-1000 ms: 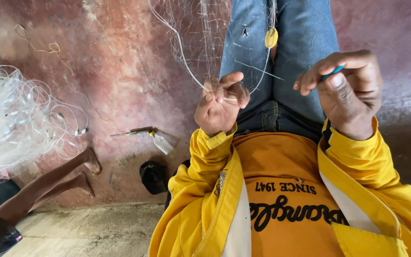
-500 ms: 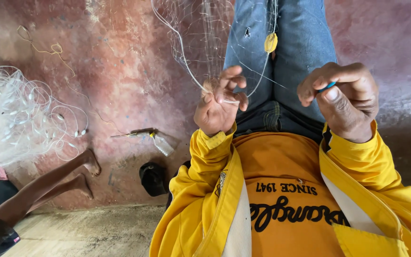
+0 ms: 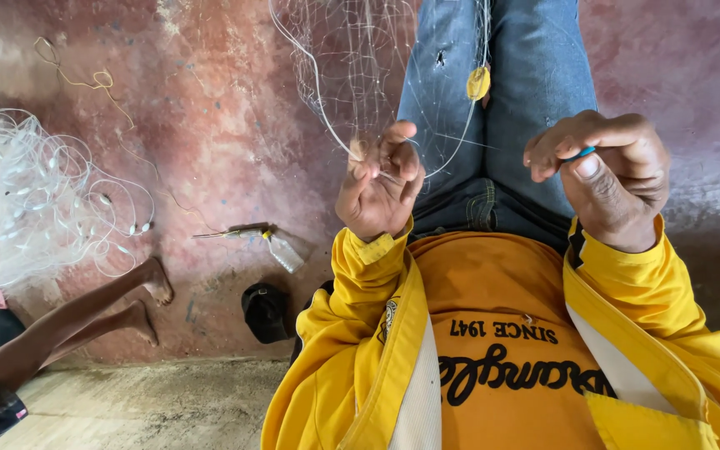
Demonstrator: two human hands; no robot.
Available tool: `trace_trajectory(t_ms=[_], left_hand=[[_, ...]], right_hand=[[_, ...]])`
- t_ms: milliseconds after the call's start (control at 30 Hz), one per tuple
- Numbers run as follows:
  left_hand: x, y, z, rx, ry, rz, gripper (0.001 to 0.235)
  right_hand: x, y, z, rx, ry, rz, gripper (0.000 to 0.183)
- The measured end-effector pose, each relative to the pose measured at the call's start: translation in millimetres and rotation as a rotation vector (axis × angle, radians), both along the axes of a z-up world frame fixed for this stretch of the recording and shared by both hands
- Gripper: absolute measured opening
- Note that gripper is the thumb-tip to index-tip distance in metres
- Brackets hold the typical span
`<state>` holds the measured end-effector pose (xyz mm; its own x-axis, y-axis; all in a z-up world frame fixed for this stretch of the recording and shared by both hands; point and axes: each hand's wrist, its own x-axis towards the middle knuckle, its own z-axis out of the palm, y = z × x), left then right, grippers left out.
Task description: The person threads a blue net needle through the mesh of a fishing net.
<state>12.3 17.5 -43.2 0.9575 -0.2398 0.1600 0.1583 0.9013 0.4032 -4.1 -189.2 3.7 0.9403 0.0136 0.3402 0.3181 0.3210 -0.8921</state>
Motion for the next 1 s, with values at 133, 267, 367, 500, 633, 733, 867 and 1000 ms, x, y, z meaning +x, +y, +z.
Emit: trace_trajectory(t_ms=[133, 267, 367, 500, 633, 733, 867, 1000], left_hand=[[4, -4, 12, 0.010, 0.008, -0.026, 0.009], [6, -5, 10, 0.055, -0.010, -0.058, 0.013], [5, -6, 4, 0.067, -0.013, -0.066, 0.010], [3, -8, -1, 0.080, -0.025, -0.051, 0.007], [5, -10, 2, 0.113, -0.044, -0.034, 0.010], [9, -16, 8, 0.154, -0.075, -0.021, 0.015], [14, -24, 10, 0.360, -0.197, 0.039, 0.032], [14, -34, 29, 0.452, -0.106, 0.145, 0.043]], right_hand=[[0, -1, 2, 0.048, -0.006, 0.038, 0.006], [0, -1, 3, 0.061, -0.010, 0.061, 0.006], [0, -2, 5, 0.064, -0.018, 0.084, 0.008], [-2, 0, 12, 0.057, -0.004, 0.118, 0.004], [-3, 4, 20, 0.061, -0.045, 0.153, 0.005], [-3, 12, 30, 0.012, -0.065, 0.301, 0.009], [2, 31, 37, 0.103, -0.183, 0.469, 0.015], [8, 44, 39, 0.171, -0.234, 0.497, 0.014]])
